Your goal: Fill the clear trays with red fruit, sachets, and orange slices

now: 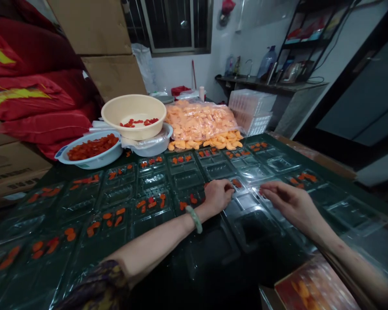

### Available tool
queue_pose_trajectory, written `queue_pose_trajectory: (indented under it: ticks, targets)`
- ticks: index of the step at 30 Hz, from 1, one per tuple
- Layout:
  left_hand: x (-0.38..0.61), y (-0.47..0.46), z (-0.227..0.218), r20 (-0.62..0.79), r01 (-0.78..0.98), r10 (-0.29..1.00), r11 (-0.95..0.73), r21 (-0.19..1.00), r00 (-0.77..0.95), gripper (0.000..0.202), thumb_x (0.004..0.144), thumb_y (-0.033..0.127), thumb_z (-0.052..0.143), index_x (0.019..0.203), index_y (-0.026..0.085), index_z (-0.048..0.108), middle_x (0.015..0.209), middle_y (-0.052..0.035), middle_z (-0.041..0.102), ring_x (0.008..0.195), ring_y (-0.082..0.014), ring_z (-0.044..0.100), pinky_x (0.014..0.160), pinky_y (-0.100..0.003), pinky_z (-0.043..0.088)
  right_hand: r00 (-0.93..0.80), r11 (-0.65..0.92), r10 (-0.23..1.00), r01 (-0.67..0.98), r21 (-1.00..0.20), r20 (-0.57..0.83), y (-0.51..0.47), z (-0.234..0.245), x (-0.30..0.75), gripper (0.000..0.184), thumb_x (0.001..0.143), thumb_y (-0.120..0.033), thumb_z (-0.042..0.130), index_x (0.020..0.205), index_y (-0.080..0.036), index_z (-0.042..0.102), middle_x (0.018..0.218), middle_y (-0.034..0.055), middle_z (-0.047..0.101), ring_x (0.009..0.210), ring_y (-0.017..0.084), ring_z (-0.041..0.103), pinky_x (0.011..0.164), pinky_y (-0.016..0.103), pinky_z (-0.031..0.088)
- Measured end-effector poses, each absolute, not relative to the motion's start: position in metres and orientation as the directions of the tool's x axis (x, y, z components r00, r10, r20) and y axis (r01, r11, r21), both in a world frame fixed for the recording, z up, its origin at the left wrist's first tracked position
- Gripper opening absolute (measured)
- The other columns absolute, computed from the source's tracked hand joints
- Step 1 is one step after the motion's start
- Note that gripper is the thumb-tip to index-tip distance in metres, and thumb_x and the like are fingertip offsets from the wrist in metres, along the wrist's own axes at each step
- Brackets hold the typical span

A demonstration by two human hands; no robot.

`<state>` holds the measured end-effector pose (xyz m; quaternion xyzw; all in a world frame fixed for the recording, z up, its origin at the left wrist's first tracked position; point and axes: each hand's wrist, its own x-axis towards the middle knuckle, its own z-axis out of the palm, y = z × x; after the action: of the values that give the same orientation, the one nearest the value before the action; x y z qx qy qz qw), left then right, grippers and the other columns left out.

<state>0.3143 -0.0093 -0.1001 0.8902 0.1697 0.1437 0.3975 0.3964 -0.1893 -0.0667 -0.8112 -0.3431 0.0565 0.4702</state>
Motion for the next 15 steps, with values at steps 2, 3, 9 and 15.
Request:
queue_pose_trajectory:
  ticks: [2, 3, 9, 15]
  targets:
    - [0.325, -0.009, -0.107, 0.126, 0.208, 0.413, -0.672, 0.711, 0.902, 0.011, 0.076, 0.019, 0.056, 0.071, 0.018, 0.066, 0.077, -0.0070, 0.065, 0.080, -0.0221, 0.054, 0.076, -0.035, 0.039, 0.769, -0.320, 0.604, 0.476, -0.819, 0.210, -0.202, -0.075, 0.392, 0.031, 0.075, -0.046, 0.056, 0.085, -0.018, 0.064, 0.068, 0.0031, 0.063, 0.051, 0.013, 0.050, 0.047, 0.024, 0.041]
    - [0.328, -0.009, -0.110, 0.128, 0.212, 0.404, -0.694, 0.688, 0.906, 0.013, 0.076, 0.019, 0.054, 0.068, 0.018, 0.064, 0.077, -0.0082, 0.063, 0.082, -0.0234, 0.052, 0.076, -0.036, 0.039, 0.773, -0.319, 0.603, 0.459, -0.829, 0.196, -0.208, -0.079, 0.391, 0.032, 0.075, -0.047, 0.056, 0.086, -0.018, 0.065, 0.068, 0.0035, 0.063, 0.051, 0.013, 0.051, 0.047, 0.024, 0.041]
    - [0.335, -0.012, -0.114, 0.152, 0.161, 0.310, -0.782, 0.602, 0.938, 0.023, 0.076, 0.016, 0.054, 0.054, 0.018, 0.053, 0.079, -0.0103, 0.053, 0.091, -0.0252, 0.044, 0.075, -0.034, 0.038, 0.786, -0.302, 0.596, 0.410, -0.861, 0.165, -0.219, -0.088, 0.380, 0.032, 0.072, -0.047, 0.058, 0.084, -0.018, 0.065, 0.068, 0.0058, 0.067, 0.060, 0.019, 0.061, 0.055, 0.027, 0.049]
    - [0.324, -0.003, -0.100, 0.290, 0.119, 0.309, -0.842, 0.527, 0.906, 0.011, 0.075, 0.023, 0.059, 0.084, 0.018, 0.062, 0.094, -0.0119, 0.055, 0.093, -0.0255, 0.048, 0.070, -0.034, 0.041, 0.755, -0.338, 0.619, 0.506, -0.793, 0.217, -0.217, -0.095, 0.373, 0.026, 0.069, -0.048, 0.060, 0.080, -0.025, 0.068, 0.072, 0.0047, 0.070, 0.061, 0.022, 0.066, 0.054, 0.027, 0.053]
